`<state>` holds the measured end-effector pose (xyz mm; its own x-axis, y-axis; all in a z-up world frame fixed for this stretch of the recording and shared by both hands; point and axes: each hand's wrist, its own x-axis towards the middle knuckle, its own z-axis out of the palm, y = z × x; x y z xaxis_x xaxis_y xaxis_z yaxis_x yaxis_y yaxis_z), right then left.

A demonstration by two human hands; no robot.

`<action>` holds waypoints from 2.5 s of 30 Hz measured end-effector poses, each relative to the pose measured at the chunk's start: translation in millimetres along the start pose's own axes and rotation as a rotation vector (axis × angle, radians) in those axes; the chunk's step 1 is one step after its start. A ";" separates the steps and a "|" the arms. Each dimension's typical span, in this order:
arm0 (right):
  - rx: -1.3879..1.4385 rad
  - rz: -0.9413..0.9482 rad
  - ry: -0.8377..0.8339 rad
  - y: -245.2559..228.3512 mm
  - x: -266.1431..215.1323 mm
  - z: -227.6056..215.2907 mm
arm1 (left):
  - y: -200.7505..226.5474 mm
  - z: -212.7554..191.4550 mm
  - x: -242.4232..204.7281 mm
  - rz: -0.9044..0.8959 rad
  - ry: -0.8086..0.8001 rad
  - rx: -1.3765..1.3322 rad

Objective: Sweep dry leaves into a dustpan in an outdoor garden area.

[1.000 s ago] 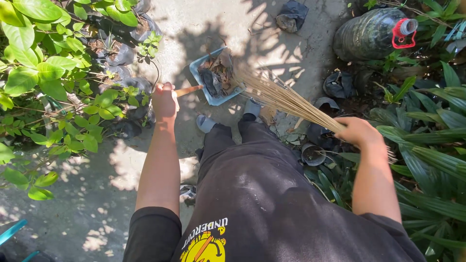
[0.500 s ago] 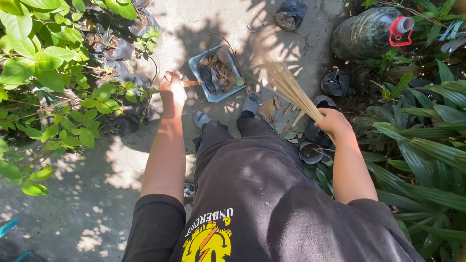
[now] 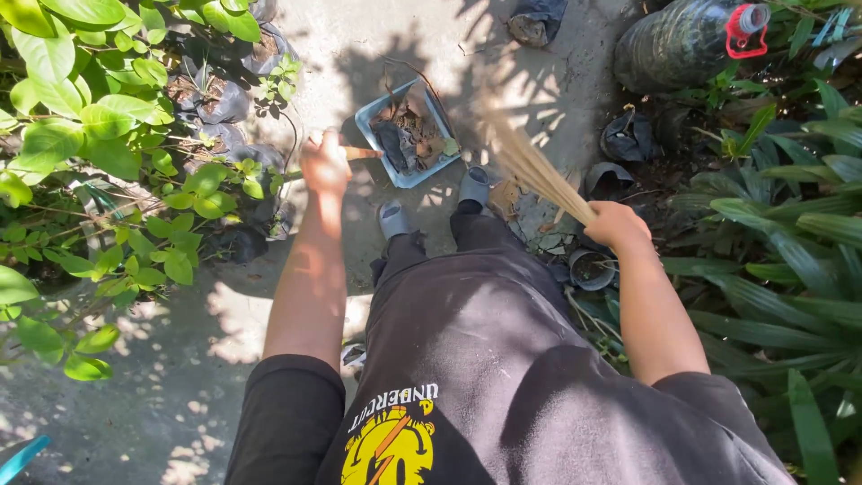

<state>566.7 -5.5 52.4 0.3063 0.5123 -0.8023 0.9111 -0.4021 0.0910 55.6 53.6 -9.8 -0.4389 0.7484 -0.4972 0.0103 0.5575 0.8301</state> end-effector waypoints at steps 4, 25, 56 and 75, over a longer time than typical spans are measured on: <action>-0.096 -0.103 0.014 -11.7 -32.1 26.9 | 17.7 8.4 -17.1 -0.022 -0.125 -0.184; 0.199 0.082 0.149 -73.9 -70.5 124.2 | -25.1 -125.1 18.6 0.109 -0.185 -0.048; -0.050 0.039 0.072 -31.1 -184.6 64.7 | -95.3 -179.4 56.0 -0.003 -0.244 -0.276; 0.062 0.197 0.282 -57.9 -167.3 61.9 | -202.2 -237.9 35.5 -0.266 -0.433 -0.659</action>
<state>445.6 -115.0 144.8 0.5468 0.6060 -0.5777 0.8110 -0.5549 0.1855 -175.8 -118.0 -135.3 0.0334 0.7682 -0.6394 -0.6321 0.5118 0.5818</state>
